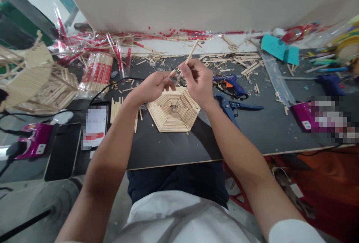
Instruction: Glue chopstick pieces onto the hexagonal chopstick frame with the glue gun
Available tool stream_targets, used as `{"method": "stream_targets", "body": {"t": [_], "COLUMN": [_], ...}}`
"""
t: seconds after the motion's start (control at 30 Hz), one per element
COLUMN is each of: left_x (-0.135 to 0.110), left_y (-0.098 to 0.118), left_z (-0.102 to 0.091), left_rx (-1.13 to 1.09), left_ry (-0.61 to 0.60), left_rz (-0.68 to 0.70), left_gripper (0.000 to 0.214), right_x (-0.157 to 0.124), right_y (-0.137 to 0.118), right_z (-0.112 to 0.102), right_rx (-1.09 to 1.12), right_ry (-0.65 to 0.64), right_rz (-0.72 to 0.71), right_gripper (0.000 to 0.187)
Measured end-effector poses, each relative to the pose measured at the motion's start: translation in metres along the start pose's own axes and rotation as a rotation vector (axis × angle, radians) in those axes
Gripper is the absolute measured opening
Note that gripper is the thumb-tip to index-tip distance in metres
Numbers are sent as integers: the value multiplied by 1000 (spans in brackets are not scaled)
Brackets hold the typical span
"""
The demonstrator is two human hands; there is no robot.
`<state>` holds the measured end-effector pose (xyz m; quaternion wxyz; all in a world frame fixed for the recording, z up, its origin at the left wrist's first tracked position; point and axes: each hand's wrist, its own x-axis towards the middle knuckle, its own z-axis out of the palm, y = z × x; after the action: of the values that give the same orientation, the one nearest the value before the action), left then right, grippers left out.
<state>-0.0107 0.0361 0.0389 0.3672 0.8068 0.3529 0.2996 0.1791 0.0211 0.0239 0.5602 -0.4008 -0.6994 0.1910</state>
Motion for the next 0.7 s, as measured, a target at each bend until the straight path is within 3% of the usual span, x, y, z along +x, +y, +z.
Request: {"method": "stream_targets", "body": {"t": [0.23,0.37,0.5,0.7], "left_x": [-8,-5,-2,-1], "left_y": [-25,-36,-35,-30], "left_z": [23,37,50,56], "left_rx": [-84,-70,-203,-312], "left_ry": [430,602,644,558], "left_rz": [-28,-64,-123,-165], "left_gripper": [15,19,12,10], "right_x": [-15,-18,-19,-25], "right_y": [16,16,16,26], "right_z": [1,-2,1,11], "right_rx": [-158,-157,-145,-93], "right_ry": [-119,-55,-41,-115], "right_rz": [-112,-123,-90,-13], "right_gripper": [52,51,52,51]}}
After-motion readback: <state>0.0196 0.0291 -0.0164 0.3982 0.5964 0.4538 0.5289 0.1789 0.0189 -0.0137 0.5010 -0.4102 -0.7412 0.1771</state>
